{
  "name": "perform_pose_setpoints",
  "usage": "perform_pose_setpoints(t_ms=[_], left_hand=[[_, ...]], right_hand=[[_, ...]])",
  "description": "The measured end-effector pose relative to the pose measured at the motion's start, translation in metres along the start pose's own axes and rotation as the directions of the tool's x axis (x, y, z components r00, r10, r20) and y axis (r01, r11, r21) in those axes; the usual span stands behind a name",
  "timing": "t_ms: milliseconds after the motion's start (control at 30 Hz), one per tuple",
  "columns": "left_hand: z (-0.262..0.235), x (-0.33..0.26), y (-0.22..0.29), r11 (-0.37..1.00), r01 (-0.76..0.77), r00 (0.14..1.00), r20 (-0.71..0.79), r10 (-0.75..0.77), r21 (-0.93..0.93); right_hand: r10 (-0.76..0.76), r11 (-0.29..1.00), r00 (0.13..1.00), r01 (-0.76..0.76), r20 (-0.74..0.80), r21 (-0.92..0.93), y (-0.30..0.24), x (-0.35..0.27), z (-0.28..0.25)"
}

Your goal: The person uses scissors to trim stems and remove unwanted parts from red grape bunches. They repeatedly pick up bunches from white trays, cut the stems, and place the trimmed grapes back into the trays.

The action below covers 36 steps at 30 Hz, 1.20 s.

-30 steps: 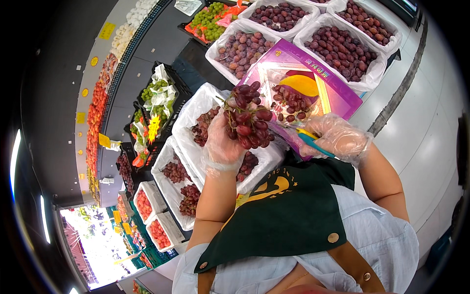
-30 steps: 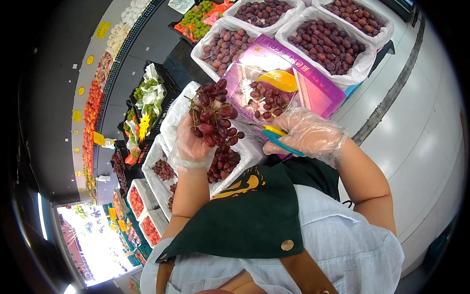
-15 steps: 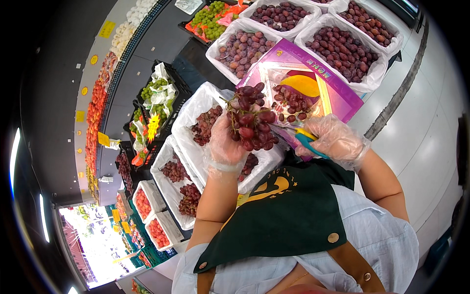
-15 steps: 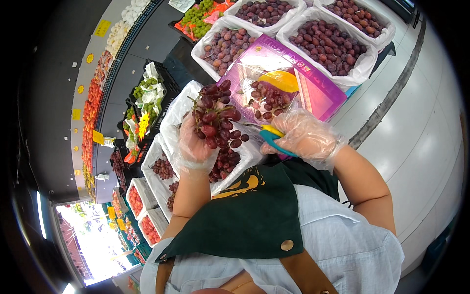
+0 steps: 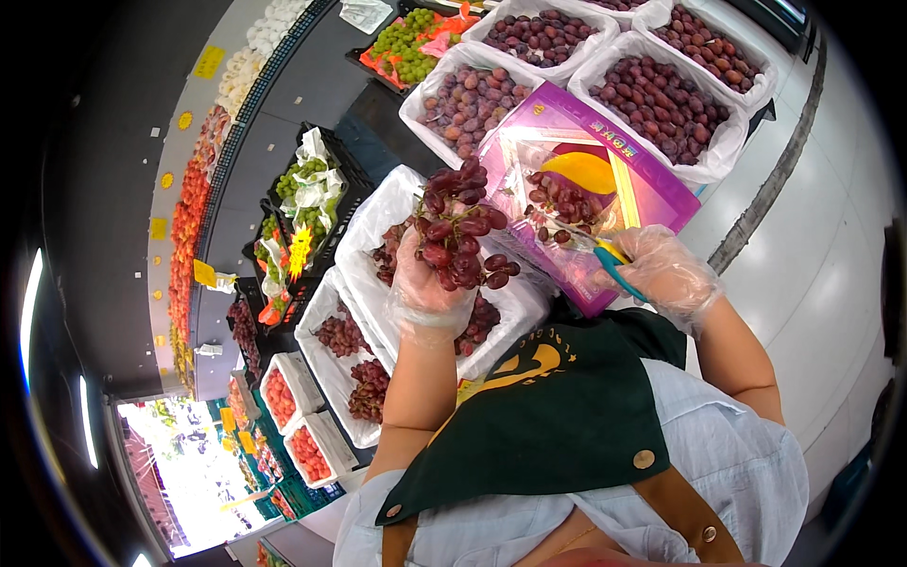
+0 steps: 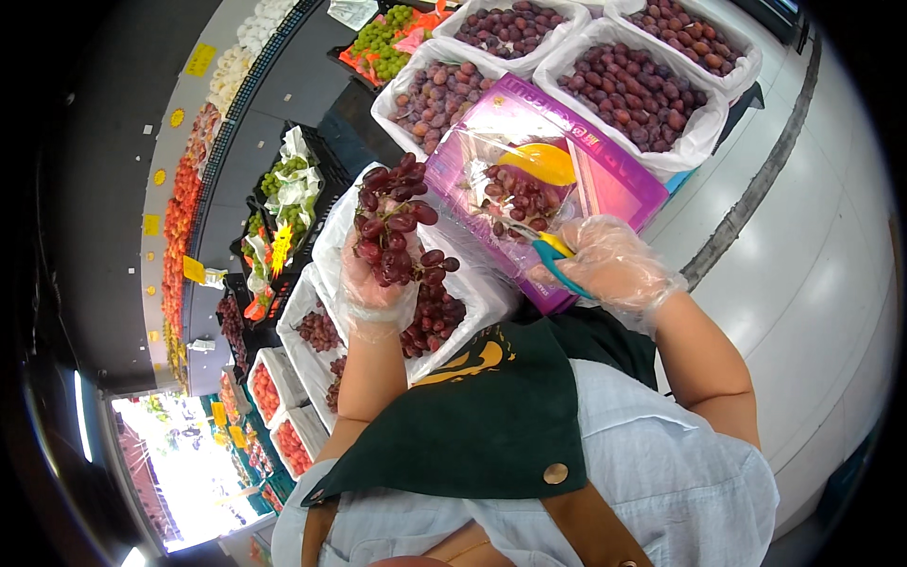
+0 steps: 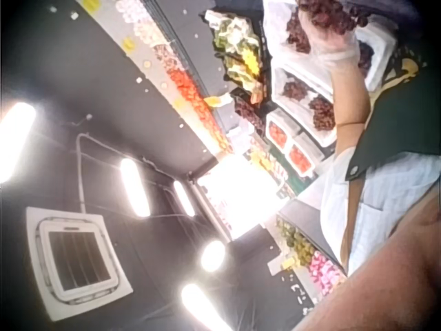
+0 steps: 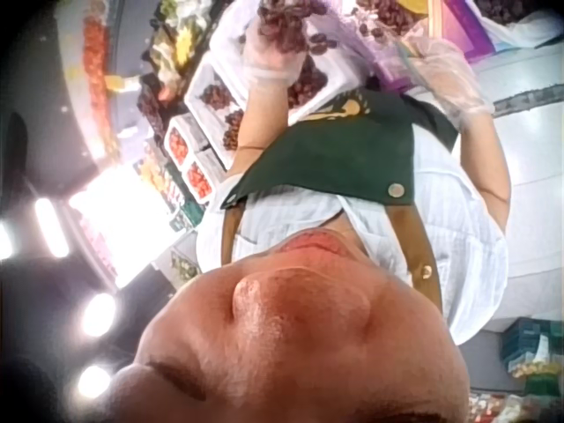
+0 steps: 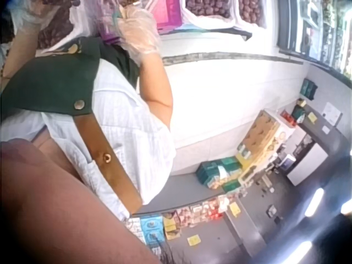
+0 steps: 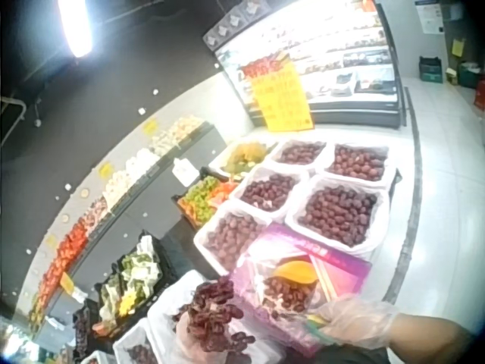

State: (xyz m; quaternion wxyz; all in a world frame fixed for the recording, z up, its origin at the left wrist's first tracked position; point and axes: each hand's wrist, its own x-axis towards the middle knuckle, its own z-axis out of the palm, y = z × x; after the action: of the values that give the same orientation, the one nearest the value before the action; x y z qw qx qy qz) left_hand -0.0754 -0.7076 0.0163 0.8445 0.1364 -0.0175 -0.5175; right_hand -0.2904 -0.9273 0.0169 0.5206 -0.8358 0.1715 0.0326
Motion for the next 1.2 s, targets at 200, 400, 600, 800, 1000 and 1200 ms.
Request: perform_pose_setpoints(t_ms=[200,400,600,800,1000,1200], left_hand=[[0.01,0.0,-0.007,0.98,-0.139,0.99,0.053,0.133,0.14],[0.021,-0.006,-0.01,0.953,-0.194,0.96,0.246,0.135,0.234],[0.026,-0.02,-0.004,0.985,-0.169,0.965,0.209,0.156,0.043],[-0.019,-0.074,0.061,0.823,-0.318,0.869,-0.202,0.451,0.471],[-0.068,-0.145,0.135,0.612,-0.19,0.778,-0.263,0.57,0.768],[-0.134,-0.159,0.139,0.694,-0.157,0.61,-0.484,0.627,0.702]], right_hand=[[0.099,0.995,0.995,-0.099,0.007,0.007,0.008,0.0,-0.006],[0.109,0.994,0.994,-0.109,-0.003,-0.03,0.004,-0.001,-0.014],[0.13,0.977,0.991,-0.124,-0.019,0.176,0.021,-0.002,-0.011],[0.189,0.956,0.982,-0.184,0.003,0.228,0.014,-0.006,-0.01],[0.315,0.89,0.948,-0.279,-0.043,0.359,0.016,-0.007,0.002],[0.317,0.903,0.938,-0.255,-0.136,0.346,-0.007,0.003,0.018]])
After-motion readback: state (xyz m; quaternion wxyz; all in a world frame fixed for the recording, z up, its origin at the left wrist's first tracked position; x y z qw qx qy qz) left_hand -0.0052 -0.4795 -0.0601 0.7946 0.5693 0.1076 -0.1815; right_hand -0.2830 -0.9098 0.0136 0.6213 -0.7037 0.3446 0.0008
